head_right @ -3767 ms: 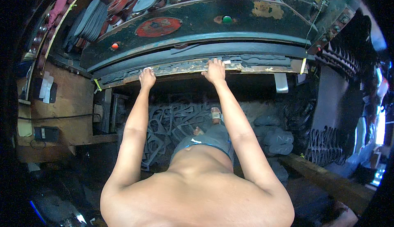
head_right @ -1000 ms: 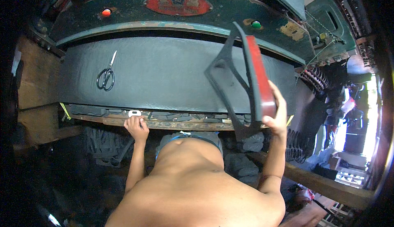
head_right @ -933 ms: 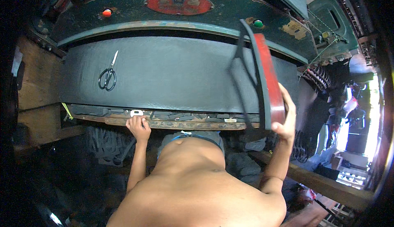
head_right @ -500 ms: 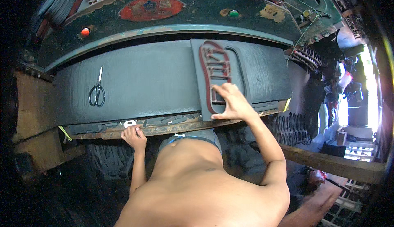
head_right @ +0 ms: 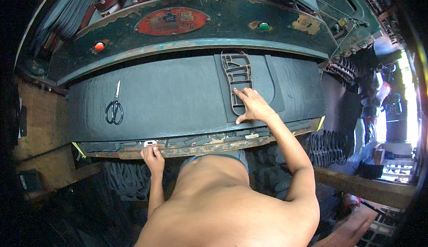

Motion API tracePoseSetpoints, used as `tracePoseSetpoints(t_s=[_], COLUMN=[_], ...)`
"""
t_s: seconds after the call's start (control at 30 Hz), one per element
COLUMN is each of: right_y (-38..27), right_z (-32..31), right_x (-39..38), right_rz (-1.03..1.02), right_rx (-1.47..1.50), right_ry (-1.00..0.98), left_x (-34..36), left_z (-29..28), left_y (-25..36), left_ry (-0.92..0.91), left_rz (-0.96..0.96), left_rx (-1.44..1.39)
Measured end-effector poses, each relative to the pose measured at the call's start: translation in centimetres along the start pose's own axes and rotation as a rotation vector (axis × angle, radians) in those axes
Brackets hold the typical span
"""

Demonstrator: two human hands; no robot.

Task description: The person repeatedly places a red sandal template on a gray rubber sheet, cuts around the template with scissors, and stacks the cut pieces. The person also handles a stack of gray rubber sheets and places them on the machine.

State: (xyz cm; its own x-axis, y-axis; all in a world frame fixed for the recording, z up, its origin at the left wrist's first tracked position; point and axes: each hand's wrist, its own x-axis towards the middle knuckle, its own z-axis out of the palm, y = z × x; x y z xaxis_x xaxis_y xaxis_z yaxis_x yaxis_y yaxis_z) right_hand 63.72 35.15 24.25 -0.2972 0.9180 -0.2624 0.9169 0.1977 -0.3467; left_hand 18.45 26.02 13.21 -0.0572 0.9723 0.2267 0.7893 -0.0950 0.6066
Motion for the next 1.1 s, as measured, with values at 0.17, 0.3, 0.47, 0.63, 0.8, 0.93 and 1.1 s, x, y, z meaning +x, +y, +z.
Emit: tracePoseSetpoints(t_s=[0.17, 0.3, 0.47, 0.63, 0.8, 0.93, 1.1], right_y=[2.8, 6.9, 10.8, 14.6, 14.8, 14.9, 13.3], right_z=[-6.2, -13.0, -13.7, -9.6, -4.6, -2.4, -3.0], right_x=[2.6, 9.0, 14.3, 14.6, 12.7, 11.3, 11.1], right_rz=[-0.083, 0.039, 0.046, 0.189, 0.142, 0.172, 0.116], right_rx=[0.017, -0.215, -0.342, -0.395, -0.459, -0.260, -0.292], right_ry=[0.557, 1.254, 1.360, 1.315, 1.329, 1.240, 1.244], left_x=[8.5, 23.3, 38.5, 40.7, 37.6, 33.9, 18.6], left_z=[-3.6, -6.7, -6.0, -1.3, -1.0, -2.6, -2.8], left_y=[-0.6, -3.0, -2.2, 0.0, -1.7, -2.9, 2.1], left_ry=[0.083, 0.375, 0.777, 0.956, 0.852, 0.722, 0.431], left_rz=[-0.134, -0.059, -0.176, -0.225, -0.247, -0.245, -0.462], left_rx=[-0.324, -0.446, -0.382, -0.213, 0.037, -0.015, -0.187])
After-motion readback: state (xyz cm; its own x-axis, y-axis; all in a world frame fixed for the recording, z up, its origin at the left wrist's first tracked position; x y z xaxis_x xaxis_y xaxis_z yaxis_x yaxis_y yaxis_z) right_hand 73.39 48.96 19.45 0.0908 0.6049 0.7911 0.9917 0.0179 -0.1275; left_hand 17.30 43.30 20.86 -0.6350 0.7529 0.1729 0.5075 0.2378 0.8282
